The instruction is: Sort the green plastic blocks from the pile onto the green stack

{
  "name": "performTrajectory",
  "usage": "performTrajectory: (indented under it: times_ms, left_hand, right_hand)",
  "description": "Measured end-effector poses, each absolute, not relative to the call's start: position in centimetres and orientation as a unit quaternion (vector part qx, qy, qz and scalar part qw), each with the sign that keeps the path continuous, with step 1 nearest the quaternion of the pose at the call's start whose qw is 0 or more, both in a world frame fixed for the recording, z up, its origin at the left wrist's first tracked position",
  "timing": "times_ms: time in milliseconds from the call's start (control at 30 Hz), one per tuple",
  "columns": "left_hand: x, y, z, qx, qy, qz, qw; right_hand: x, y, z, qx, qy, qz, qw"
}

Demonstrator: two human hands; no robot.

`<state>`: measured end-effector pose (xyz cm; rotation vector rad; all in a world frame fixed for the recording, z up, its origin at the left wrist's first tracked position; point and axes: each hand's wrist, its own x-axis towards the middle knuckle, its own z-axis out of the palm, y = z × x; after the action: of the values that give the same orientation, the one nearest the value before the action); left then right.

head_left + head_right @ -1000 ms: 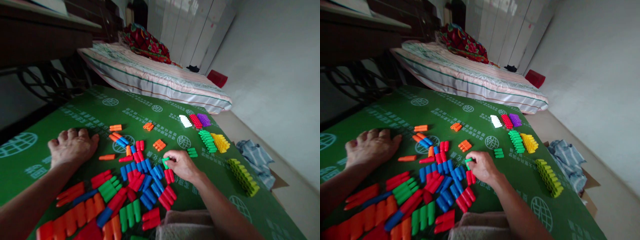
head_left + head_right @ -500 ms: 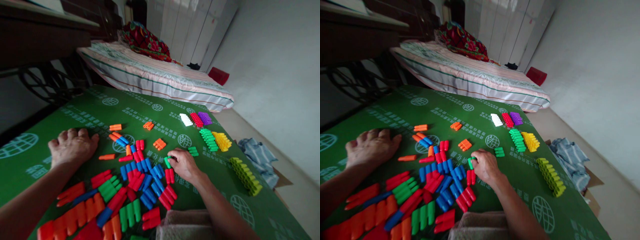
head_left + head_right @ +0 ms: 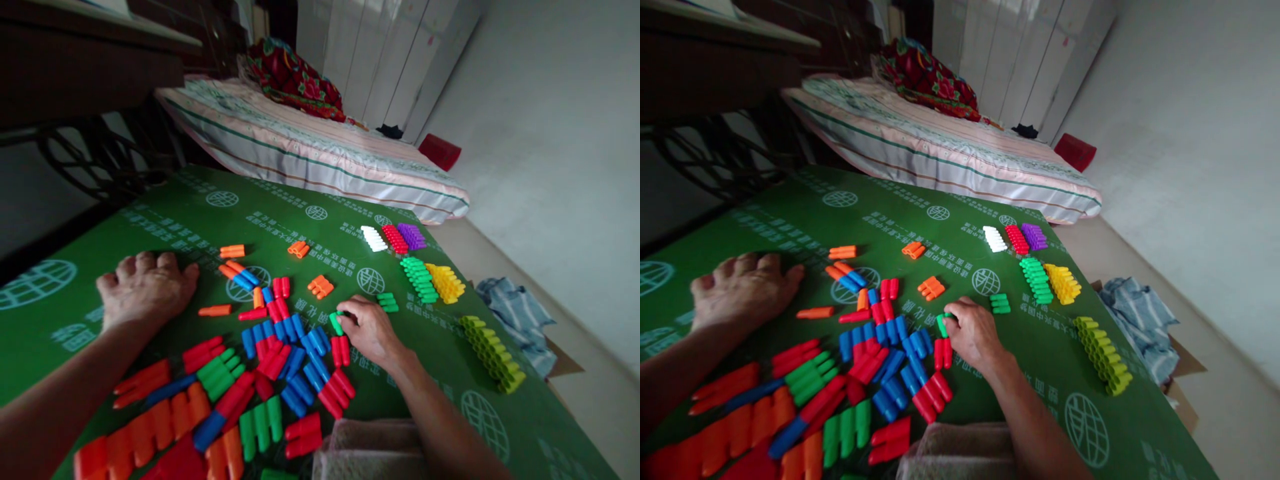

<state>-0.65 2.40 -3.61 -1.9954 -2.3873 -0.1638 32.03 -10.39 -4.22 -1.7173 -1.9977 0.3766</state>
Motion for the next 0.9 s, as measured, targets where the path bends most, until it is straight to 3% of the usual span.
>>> performTrajectory:
  times_ms: [900]
  left_hand:
    - [-0.46,2.24,-3.42,-0.642,-0.765,-0.053,0.01]
  right_hand:
    - [31.84,-10.49,-5.3,-0.613,-0.715,0.134,0.309]
